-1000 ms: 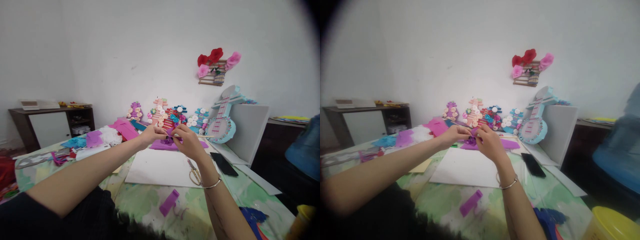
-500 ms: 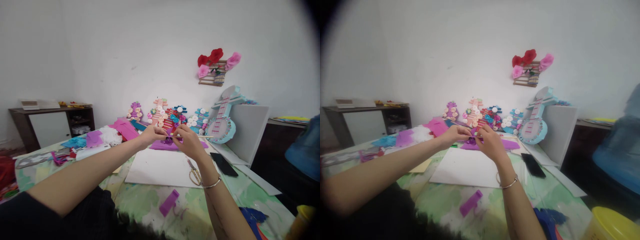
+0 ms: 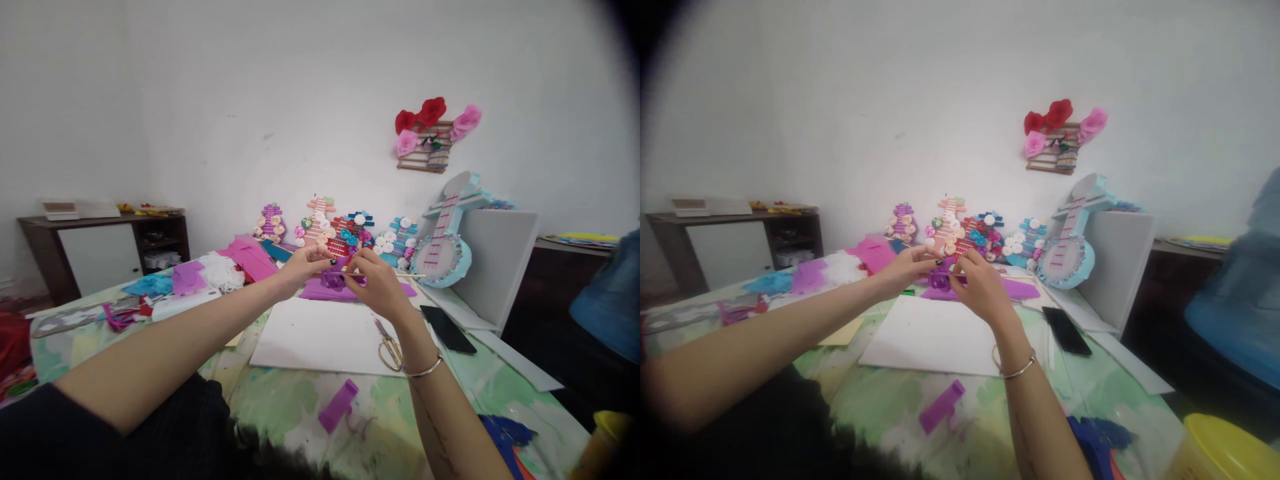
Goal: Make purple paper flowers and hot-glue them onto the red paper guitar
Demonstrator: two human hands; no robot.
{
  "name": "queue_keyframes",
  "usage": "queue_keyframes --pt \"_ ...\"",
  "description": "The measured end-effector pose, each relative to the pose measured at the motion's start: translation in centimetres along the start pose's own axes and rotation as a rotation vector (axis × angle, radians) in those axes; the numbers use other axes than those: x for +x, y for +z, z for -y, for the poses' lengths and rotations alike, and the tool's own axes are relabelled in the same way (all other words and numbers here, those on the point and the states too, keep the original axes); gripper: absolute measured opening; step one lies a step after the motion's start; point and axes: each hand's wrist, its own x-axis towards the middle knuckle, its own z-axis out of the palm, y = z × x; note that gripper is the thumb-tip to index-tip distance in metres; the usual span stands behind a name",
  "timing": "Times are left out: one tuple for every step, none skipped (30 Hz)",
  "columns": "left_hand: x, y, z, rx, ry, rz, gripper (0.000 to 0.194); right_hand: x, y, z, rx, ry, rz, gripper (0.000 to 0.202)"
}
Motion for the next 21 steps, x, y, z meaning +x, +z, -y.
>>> queue_keyframes --pt "0.01 -0.03 -0.03 -0.013 -0.009 0.01 0.029 -0.01 0.03 0.0 0.013 -0.003 0.004 0.006" --pt "0.01 -0.08 -0.06 -0.03 -0.024 0.027 0.031 -0.01 0.04 0.02 0.028 -0.008 0.01 0.006" --pt "0.01 -0.14 -0.09 -0.049 -0.043 0.047 0.033 -0.02 0.03 0.05 0.045 -0.013 0.014 0.007" --pt "0.01 -0.22 -0.1 -0.068 -0.063 0.07 0.033 -0.02 0.0 0.08 0.064 -0.02 0.016 0.008" --pt "0.02 -0.32 -0.1 -0.087 -0.082 0.097 0.032 -0.01 -0.04 0.12 0.083 -0.029 0.015 0.009" --pt "0.02 -0.41 -0.08 -0.105 -0.097 0.125 0.031 -0.01 -0.08 0.17 0.103 -0.039 0.012 0.009" --pt "0.02 -0.51 -0.05 -0.123 -0.107 0.154 0.03 0.01 -0.13 0.22 0.121 -0.048 0.006 0.01" --pt "0.02 -0.59 -0.02 -0.142 -0.111 0.18 0.028 0.02 -0.17 0.26 0.138 -0.057 -0.001 0.01" --pt "0.01 -0.64 0.0 -0.161 -0.111 0.204 0.026 0.04 -0.21 0.31 0.153 -0.066 -0.007 0.01" --pt "0.0 -0.67 0.01 -0.183 -0.106 0.226 0.024 0.06 -0.24 0.35 0.164 -0.075 -0.014 0.01" --pt "-0.02 -0.66 0.02 -0.207 -0.098 0.245 0.023 0.09 -0.27 0.39 0.171 -0.081 -0.02 0.01" --pt "-0.05 -0.63 0.0 -0.228 -0.089 0.261 0.022 0.11 -0.29 0.42 0.174 -0.085 -0.026 0.009" --pt "-0.08 -0.57 -0.02 -0.247 -0.08 0.273 0.021 0.13 -0.31 0.45 0.176 -0.087 -0.029 0.009" --pt "-0.12 -0.5 -0.04 -0.263 -0.073 0.281 0.021 0.15 -0.33 0.48 0.176 -0.088 -0.031 0.009" --pt "-0.15 -0.43 -0.06 -0.278 -0.067 0.287 0.021 0.17 -0.35 0.51 0.175 -0.088 -0.034 0.009" --pt "-0.18 -0.36 -0.06 -0.291 -0.062 0.293 0.022 0.18 -0.37 0.54 0.176 -0.088 -0.037 0.009" --pt "-0.21 -0.3 -0.05 -0.302 -0.058 0.3 0.024 0.19 -0.39 0.58 0.178 -0.089 -0.04 0.008" --pt "-0.23 -0.26 -0.02 -0.315 -0.054 0.311 0.025 0.2 -0.42 0.62 0.182 -0.089 -0.044 0.009" --pt "-0.25 -0.24 0.04 -0.331 -0.051 0.325 0.026 0.21 -0.45 0.66 0.186 -0.091 -0.047 0.009" --pt "-0.27 -0.24 0.11 -0.347 -0.051 0.341 0.025 0.21 -0.48 0.71 0.191 -0.093 -0.05 0.009" --pt "-0.28 -0.26 0.19 -0.365 -0.054 0.358 0.024 0.22 -0.51 0.77 0.194 -0.096 -0.051 0.009"
